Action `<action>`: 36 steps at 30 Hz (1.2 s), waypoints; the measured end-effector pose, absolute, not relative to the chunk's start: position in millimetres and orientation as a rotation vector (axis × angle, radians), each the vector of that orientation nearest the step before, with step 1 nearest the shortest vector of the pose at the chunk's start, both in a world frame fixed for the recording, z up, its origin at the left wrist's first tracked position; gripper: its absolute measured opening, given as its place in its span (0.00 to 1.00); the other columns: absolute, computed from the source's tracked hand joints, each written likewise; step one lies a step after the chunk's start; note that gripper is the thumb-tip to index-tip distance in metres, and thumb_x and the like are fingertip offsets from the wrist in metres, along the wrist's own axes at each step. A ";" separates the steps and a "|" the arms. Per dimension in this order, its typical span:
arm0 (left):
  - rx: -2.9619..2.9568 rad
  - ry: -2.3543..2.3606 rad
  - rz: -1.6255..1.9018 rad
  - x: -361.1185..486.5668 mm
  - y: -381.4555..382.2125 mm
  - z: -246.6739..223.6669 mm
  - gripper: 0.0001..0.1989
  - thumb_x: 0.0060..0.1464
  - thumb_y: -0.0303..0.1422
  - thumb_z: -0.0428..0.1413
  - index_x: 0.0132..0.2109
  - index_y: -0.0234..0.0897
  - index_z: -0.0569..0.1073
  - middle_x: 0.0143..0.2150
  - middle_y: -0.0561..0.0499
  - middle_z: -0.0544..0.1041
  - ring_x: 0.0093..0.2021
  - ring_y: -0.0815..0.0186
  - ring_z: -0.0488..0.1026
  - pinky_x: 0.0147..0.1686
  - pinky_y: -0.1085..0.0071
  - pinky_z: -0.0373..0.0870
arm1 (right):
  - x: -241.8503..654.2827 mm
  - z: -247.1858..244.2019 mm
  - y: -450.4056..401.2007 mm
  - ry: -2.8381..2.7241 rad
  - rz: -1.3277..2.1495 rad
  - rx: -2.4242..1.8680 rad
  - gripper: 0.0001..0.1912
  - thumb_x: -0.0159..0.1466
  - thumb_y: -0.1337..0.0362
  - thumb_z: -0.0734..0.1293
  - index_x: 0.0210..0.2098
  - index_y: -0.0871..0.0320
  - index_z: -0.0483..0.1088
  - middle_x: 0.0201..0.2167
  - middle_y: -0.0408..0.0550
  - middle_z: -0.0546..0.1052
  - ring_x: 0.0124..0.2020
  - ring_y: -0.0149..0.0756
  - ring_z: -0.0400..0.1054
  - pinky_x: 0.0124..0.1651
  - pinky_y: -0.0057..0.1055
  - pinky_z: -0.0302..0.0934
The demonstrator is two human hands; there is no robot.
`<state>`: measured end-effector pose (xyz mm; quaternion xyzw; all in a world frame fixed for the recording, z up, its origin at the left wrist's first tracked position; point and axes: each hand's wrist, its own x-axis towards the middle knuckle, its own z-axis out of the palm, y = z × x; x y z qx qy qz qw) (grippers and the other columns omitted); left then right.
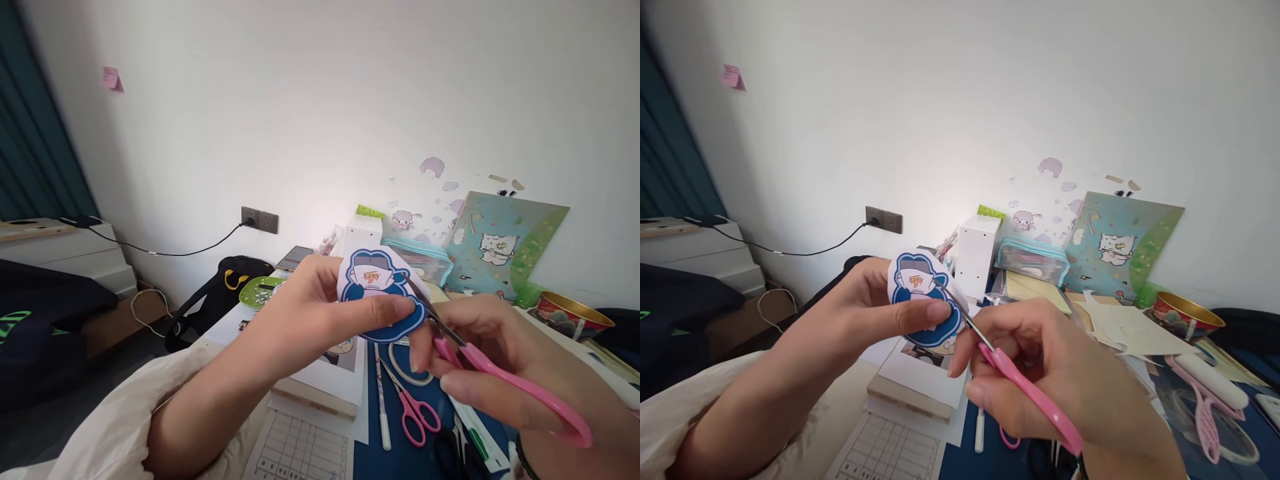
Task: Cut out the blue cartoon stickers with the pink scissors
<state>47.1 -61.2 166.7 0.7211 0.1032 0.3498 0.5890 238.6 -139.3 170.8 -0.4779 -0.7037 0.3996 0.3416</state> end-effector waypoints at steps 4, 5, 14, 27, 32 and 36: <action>1.660 0.263 0.834 47.2 -65.6 169.2 0.11 0.55 0.30 0.56 0.25 0.35 0.74 0.24 0.56 0.71 0.25 0.74 0.64 0.26 0.80 0.62 | 235.5 170.3 -138.9 -1.844 0.939 -1.224 0.04 0.55 0.64 0.66 0.30 0.51 0.72 0.19 0.41 0.68 0.17 0.30 0.61 0.18 0.26 0.56; 1.669 0.292 0.847 46.6 -66.4 169.3 0.10 0.55 0.32 0.56 0.26 0.35 0.74 0.24 0.55 0.70 0.24 0.74 0.63 0.26 0.79 0.61 | 234.4 169.6 -138.7 -1.837 0.920 -1.219 0.04 0.54 0.64 0.65 0.29 0.51 0.72 0.18 0.41 0.67 0.17 0.30 0.60 0.18 0.26 0.55; 1.764 0.413 0.872 42.4 -69.0 169.0 0.13 0.53 0.38 0.57 0.25 0.35 0.70 0.22 0.54 0.65 0.24 0.71 0.59 0.24 0.74 0.57 | 228.7 165.4 -138.1 -1.871 0.819 -1.249 0.06 0.54 0.65 0.64 0.28 0.50 0.73 0.16 0.41 0.62 0.16 0.30 0.55 0.16 0.27 0.50; 1.795 0.382 0.839 40.8 -66.9 168.4 0.13 0.55 0.37 0.55 0.25 0.36 0.69 0.23 0.54 0.64 0.24 0.71 0.57 0.24 0.73 0.55 | 229.4 168.1 -137.2 -1.991 0.566 -1.258 0.07 0.55 0.66 0.63 0.29 0.51 0.73 0.18 0.41 0.63 0.18 0.31 0.56 0.19 0.27 0.51; 1.806 0.356 0.817 41.9 -66.9 170.0 0.14 0.56 0.37 0.54 0.25 0.36 0.68 0.22 0.55 0.63 0.23 0.71 0.55 0.23 0.73 0.53 | 229.9 167.7 -139.0 -2.005 0.521 -1.297 0.06 0.55 0.66 0.63 0.27 0.52 0.72 0.17 0.41 0.63 0.17 0.30 0.56 0.17 0.26 0.51; 1.796 0.385 0.805 41.8 -67.3 170.7 0.14 0.55 0.38 0.55 0.25 0.36 0.68 0.22 0.55 0.62 0.24 0.71 0.56 0.24 0.73 0.53 | 227.1 171.1 -139.8 -2.010 0.502 -1.331 0.06 0.54 0.67 0.64 0.26 0.51 0.73 0.18 0.42 0.64 0.17 0.30 0.57 0.16 0.26 0.52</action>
